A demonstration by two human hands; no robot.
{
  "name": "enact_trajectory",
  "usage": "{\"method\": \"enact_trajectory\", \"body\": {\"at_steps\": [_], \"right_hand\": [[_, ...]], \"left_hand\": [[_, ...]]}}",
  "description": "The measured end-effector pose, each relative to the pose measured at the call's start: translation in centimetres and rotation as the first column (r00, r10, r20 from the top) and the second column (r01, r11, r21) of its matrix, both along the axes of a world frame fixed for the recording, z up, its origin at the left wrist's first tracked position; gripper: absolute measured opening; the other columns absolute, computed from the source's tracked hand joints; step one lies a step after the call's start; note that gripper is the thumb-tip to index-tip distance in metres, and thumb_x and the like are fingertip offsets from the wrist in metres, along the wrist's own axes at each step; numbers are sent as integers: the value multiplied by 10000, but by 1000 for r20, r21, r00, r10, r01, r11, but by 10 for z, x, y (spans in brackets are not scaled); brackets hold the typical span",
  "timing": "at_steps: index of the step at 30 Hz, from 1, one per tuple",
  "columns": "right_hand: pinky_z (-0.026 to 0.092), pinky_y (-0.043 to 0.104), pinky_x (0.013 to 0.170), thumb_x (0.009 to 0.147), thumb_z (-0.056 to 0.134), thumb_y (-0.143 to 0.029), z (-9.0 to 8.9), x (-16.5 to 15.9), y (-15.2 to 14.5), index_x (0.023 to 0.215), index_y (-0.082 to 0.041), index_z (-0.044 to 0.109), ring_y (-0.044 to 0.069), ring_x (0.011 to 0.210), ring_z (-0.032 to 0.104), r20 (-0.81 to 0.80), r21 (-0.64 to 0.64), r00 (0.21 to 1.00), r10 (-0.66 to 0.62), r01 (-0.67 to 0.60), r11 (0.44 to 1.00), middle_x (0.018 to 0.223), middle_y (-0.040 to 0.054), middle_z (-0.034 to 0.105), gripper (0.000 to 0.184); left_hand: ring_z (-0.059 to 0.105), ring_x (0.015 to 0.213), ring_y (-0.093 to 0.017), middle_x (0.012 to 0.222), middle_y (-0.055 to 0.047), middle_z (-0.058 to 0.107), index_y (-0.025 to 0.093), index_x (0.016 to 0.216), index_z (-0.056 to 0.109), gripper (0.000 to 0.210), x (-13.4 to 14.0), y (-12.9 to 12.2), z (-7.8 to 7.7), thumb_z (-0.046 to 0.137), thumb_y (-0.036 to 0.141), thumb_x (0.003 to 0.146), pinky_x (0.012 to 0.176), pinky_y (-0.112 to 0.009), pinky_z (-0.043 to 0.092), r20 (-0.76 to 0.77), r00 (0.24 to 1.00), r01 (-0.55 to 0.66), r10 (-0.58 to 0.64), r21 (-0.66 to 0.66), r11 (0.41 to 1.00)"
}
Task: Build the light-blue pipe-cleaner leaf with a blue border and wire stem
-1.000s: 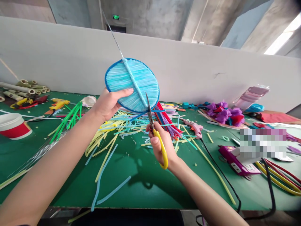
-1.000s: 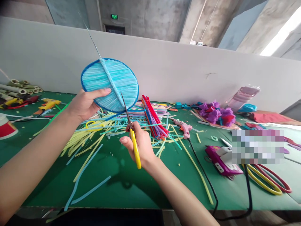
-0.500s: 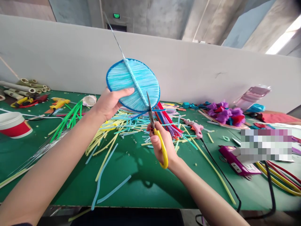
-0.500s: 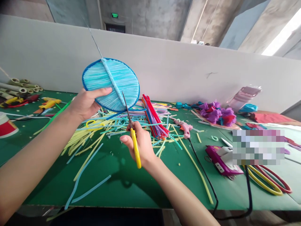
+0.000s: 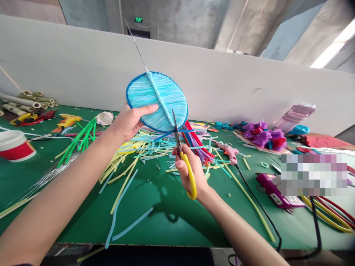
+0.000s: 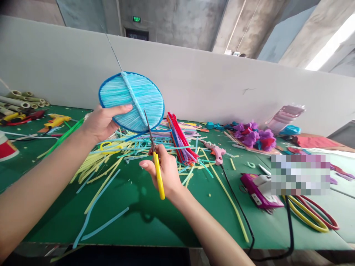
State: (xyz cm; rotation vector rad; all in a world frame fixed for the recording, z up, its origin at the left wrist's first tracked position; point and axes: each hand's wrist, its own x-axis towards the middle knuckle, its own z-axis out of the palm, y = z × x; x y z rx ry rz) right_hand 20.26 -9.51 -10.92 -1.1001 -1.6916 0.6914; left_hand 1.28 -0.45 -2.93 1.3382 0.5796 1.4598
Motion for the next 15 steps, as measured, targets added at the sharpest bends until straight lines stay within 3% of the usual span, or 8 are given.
{"method": "enact_trajectory", "body": {"at_steps": [15], "right_hand": [[300, 260, 534, 774, 457, -870, 0, 0, 1, 895, -210, 526, 117, 552, 353, 8, -10, 999, -38, 38, 999, 608, -51, 438, 675]], "left_hand": [[681, 1111, -365, 1098, -73, 781, 196, 1002, 759, 349, -1, 2, -2, 855, 266, 675, 1009, -579, 525, -8, 1000, 3, -3, -18, 1000]]}}
